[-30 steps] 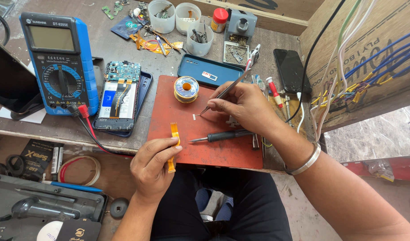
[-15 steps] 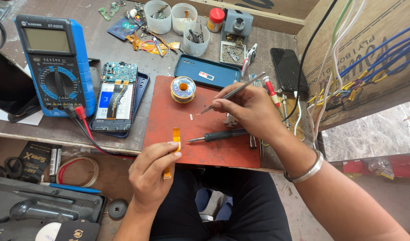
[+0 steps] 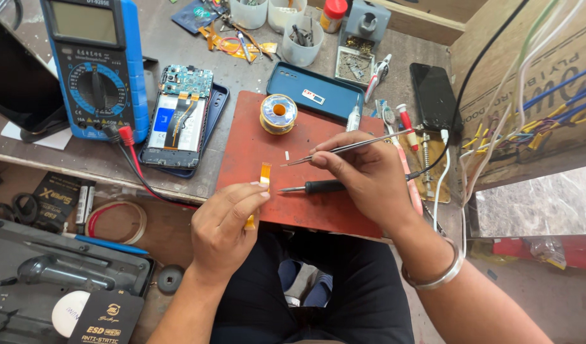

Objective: The person repairs a flexible ribbon cable by applying flux, soldering a small component onto the cable using a soldering iron and tweezers, then cleaning the area with a spray and a toothbrush. The person inspects the repaired cable afterward.

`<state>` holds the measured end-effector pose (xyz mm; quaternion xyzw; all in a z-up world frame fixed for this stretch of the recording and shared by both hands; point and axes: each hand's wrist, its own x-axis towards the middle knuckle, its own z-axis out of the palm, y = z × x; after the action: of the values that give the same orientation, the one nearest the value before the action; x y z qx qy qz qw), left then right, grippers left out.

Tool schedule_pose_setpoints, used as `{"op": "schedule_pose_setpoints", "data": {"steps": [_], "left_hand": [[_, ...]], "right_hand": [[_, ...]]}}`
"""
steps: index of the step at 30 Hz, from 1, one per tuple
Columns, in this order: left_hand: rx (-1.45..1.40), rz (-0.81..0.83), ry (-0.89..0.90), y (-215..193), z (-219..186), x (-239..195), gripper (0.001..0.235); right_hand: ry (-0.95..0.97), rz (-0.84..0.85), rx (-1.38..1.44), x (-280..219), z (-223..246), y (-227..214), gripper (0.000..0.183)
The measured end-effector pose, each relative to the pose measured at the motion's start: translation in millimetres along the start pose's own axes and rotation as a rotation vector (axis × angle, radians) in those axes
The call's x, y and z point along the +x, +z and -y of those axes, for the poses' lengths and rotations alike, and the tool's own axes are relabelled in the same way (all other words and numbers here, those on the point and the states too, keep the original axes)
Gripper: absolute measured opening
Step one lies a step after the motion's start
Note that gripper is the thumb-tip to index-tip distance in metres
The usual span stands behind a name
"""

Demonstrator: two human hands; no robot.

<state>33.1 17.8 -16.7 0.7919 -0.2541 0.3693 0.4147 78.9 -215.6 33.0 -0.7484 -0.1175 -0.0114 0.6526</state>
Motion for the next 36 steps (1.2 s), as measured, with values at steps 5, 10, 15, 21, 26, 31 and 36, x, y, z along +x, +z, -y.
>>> {"op": "schedule_pose_setpoints", "data": {"steps": [5, 10, 15, 21, 26, 31, 36], "left_hand": [[0.003, -0.005, -0.038, 0, -1, -2, 0.027], [-0.018, -0.005, -0.083, -1, -2, -3, 0.022], [-0.035, -0.001, -0.106, -2, -1, -2, 0.02], [-0.029, 0.002, -0.104, -3, -1, -1, 0.02], [-0.038, -0.003, -0.104, -3, 0, -1, 0.019], [-0.037, -0.003, -0.108, -2, -1, -1, 0.018], [-0.039, -0.003, -0.107, -3, -1, -1, 0.019]], "right_hand": [[-0.065, -0.018, -0.156, 3, 5, 26, 0.008], [-0.041, 0.002, -0.207, 7, 8, 37, 0.009], [-0.081, 0.01, -0.351, 8, 10, 37, 0.01], [-0.121, 0.009, -0.45, 9, 12, 41, 0.011], [-0.146, 0.011, -0.464, 9, 12, 41, 0.012], [-0.151, 0.023, -0.466, 9, 13, 41, 0.011], [-0.148, 0.025, -0.467, 9, 14, 42, 0.012]]}}
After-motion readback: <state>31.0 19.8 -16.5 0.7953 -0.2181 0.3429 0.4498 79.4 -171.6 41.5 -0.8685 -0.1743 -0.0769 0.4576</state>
